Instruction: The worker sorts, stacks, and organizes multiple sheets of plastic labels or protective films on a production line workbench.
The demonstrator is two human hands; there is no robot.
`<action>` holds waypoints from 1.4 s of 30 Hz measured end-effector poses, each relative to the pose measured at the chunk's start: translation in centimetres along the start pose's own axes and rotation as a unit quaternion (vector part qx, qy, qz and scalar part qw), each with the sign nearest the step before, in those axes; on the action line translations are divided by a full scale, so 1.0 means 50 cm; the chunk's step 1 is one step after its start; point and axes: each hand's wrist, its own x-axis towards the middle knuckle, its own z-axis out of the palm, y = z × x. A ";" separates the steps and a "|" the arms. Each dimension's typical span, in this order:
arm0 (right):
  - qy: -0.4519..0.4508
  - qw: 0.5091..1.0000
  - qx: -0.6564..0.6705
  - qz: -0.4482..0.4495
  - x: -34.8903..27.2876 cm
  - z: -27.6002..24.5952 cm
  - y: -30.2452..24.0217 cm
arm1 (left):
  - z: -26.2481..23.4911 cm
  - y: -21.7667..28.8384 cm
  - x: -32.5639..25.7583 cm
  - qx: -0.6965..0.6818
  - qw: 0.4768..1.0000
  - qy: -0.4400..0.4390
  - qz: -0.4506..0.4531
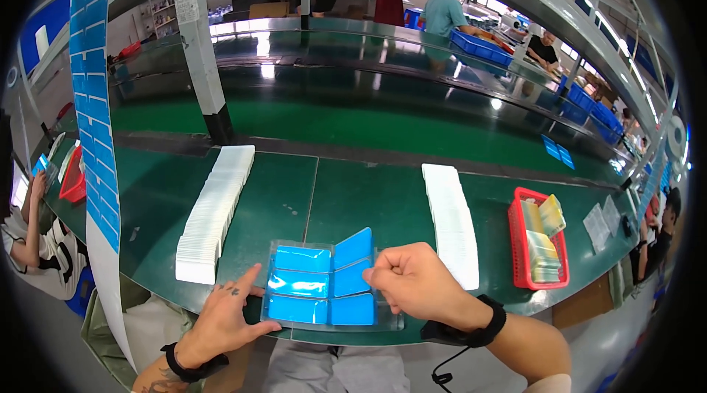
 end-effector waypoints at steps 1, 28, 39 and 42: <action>-0.001 1.000 -0.004 0.010 -0.002 -0.005 0.001 | -0.007 0.006 0.002 0.002 1.000 0.004 -0.002; -0.043 0.996 0.040 -0.062 -0.017 0.021 0.007 | -0.046 0.030 0.191 -0.072 0.987 0.088 0.110; -0.058 0.975 0.095 -0.195 0.012 0.050 -0.190 | -0.011 0.023 0.042 -0.299 0.903 0.302 0.066; -0.064 0.967 0.102 -0.223 0.000 0.043 -0.228 | 0.019 0.012 0.021 -0.333 0.863 0.367 0.092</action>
